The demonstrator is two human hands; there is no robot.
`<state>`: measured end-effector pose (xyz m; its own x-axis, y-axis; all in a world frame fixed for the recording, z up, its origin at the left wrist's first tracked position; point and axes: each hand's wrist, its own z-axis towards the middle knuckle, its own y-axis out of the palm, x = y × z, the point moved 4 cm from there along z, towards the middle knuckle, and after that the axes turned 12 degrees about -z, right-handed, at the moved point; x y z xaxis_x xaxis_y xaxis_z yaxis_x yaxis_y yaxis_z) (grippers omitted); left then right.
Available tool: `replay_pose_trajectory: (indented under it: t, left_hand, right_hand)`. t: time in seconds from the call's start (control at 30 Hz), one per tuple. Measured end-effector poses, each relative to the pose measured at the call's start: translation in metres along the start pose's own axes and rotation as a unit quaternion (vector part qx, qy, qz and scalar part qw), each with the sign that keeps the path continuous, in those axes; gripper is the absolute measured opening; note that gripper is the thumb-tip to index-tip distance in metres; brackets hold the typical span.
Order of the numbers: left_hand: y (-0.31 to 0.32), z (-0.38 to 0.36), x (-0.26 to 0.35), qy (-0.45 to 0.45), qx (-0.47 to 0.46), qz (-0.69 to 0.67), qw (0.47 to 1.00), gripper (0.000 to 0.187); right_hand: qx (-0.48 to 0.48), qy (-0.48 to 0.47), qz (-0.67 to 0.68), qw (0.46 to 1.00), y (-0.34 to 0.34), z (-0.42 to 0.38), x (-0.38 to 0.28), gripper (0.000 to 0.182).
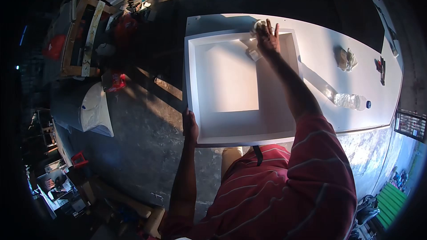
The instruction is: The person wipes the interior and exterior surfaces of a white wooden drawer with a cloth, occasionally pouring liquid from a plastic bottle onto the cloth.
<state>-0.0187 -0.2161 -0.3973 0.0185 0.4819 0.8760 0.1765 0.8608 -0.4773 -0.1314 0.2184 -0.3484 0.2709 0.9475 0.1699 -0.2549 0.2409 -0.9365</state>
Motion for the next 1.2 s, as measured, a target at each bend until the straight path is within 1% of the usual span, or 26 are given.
replay_pose_trajectory:
  t: [0.03, 0.1, 0.13, 0.17, 0.2, 0.23, 0.3, 0.33, 0.4, 0.43, 0.5, 0.53, 0.63, 0.7, 0.77, 0.8, 0.83, 0.87, 0.9, 0.93, 0.97, 1.03, 1.1, 1.13, 1.17, 1.2]
  left_hand:
    - [0.001, -0.001, -0.014, 0.002, -0.001, 0.0, 1.0, 0.042]
    - [0.004, -0.001, -0.033, 0.094, -0.01, 0.053, 0.994, 0.042]
    - [0.003, 0.0, -0.025, 0.096, -0.01, 0.054, 0.994, 0.042]
    - [0.002, 0.0, -0.021, 0.056, 0.0, 0.009, 0.998, 0.043]
    - [0.0, 0.0, -0.017, 0.015, 0.009, -0.035, 0.999, 0.044]
    - [-0.001, 0.001, -0.012, 0.017, 0.008, -0.033, 0.999, 0.044]
    - [-0.002, 0.003, -0.008, -0.005, -0.006, -0.075, 0.997, 0.047]
    - [-0.003, 0.002, -0.005, -0.005, -0.01, -0.072, 0.997, 0.047]
    - [-0.005, 0.0, -0.001, -0.031, 0.001, -0.069, 0.997, 0.05]
    - [-0.006, -0.001, -0.003, -0.03, -0.006, -0.068, 0.997, 0.05]
    - [-0.007, -0.001, -0.009, -0.04, 0.007, -0.03, 0.999, 0.05]
    - [-0.007, -0.002, -0.007, -0.058, 0.016, -0.053, 0.997, 0.051]
    - [-0.009, -0.001, -0.002, -0.052, 0.006, -0.07, 0.996, 0.051]
    - [-0.006, 0.001, -0.002, -0.043, 0.003, -0.079, 0.996, 0.05]
    - [-0.006, 0.002, 0.0, -0.065, 0.002, -0.131, 0.989, 0.049]
    - [-0.007, 0.003, -0.009, -0.034, 0.002, -0.081, 0.996, 0.048]
    - [-0.006, 0.002, -0.009, -0.034, -0.001, -0.082, 0.996, 0.048]
    - [-0.005, 0.003, -0.009, -0.047, -0.003, -0.077, 0.996, 0.047]
    - [-0.005, 0.004, -0.009, -0.06, -0.005, -0.071, 0.996, 0.047]
    - [-0.006, 0.004, -0.009, -0.058, -0.006, -0.07, 0.996, 0.047]
    - [-0.006, 0.005, -0.009, -0.053, -0.004, -0.071, 0.996, 0.047]
    - [-0.005, 0.006, -0.005, -0.046, -0.007, -0.072, 0.996, 0.047]
    - [-0.007, 0.005, 0.001, -0.053, -0.012, -0.041, 0.998, 0.046]
    - [-0.007, 0.006, -0.004, -0.038, -0.008, -0.019, 0.999, 0.051]
    - [-0.008, 0.006, -0.009, -0.037, -0.017, -0.018, 0.999, 0.051]
    - [-0.009, 0.009, -0.013, -0.052, -0.024, -0.035, 0.998, 0.054]
  right_hand:
    - [-0.034, 0.028, -0.031, 0.999, -0.001, -0.005, 0.025, 0.037]
    - [-0.054, 0.1, -0.1, 0.988, 0.004, -0.012, 0.06, 0.039]
    - [-0.045, 0.114, -0.105, 0.987, 0.011, -0.016, 0.064, 0.041]
    - [-0.061, 0.13, -0.087, 0.986, 0.024, -0.015, 0.059, 0.042]
    - [-0.001, 0.128, -0.002, 0.992, 0.032, -0.013, 0.043, 0.043]
    - [0.059, 0.125, 0.084, 0.987, 0.037, -0.007, 0.018, 0.043]
    - [0.143, 0.06, 0.149, 0.977, 0.038, 0.0, -0.051, 0.044]
    - [0.122, 0.049, 0.185, 0.974, 0.022, 0.008, -0.087, 0.046]
    - [0.087, -0.013, 0.183, 0.979, 0.005, 0.021, -0.148, 0.045]
    - [0.068, -0.052, 0.191, 0.978, 0.001, 0.026, -0.169, 0.043]
    - [0.088, -0.045, 0.293, 0.951, 0.021, 0.033, -0.185, 0.039]
    - [0.071, -0.129, 0.189, 0.971, -0.001, 0.031, -0.169, 0.035]
    - [0.016, -0.101, 0.198, 0.975, -0.001, 0.022, -0.094, 0.035]
    - [-0.01, -0.069, 0.145, 0.987, 0.003, 0.008, -0.029, 0.037]
    - [-0.05, -0.027, 0.087, 0.995, 0.013, -0.011, 0.038, 0.038]
    - [-0.045, 0.021, 0.152, 0.987, 0.023, -0.013, 0.077, 0.038]
    - [-0.04, 0.07, 0.217, 0.973, 0.03, -0.015, 0.105, 0.038]
    - [-0.051, 0.145, 0.364, 0.919, 0.021, -0.023, 0.119, 0.036]
    - [-0.06, 0.215, 0.501, 0.836, 0.003, -0.03, 0.13, 0.034]
    - [0.046, 0.2, 0.404, 0.891, -0.041, -0.032, 0.131, 0.03]
    - [0.088, 0.192, 0.208, 0.955, -0.059, -0.038, 0.136, 0.028]
    - [0.155, 0.189, 0.26, 0.934, -0.061, -0.051, 0.144, 0.028]
    - [0.182, 0.104, 0.33, 0.92, 0.013, -0.082, 0.147, 0.024]
    - [0.124, 0.124, 0.297, 0.939, -0.029, -0.088, 0.127, 0.019]
    - [0.113, 0.089, 0.277, 0.95, -0.025, -0.093, 0.124, 0.015]
    - [0.119, 0.067, 0.264, 0.955, -0.026, -0.104, 0.123, 0.019]
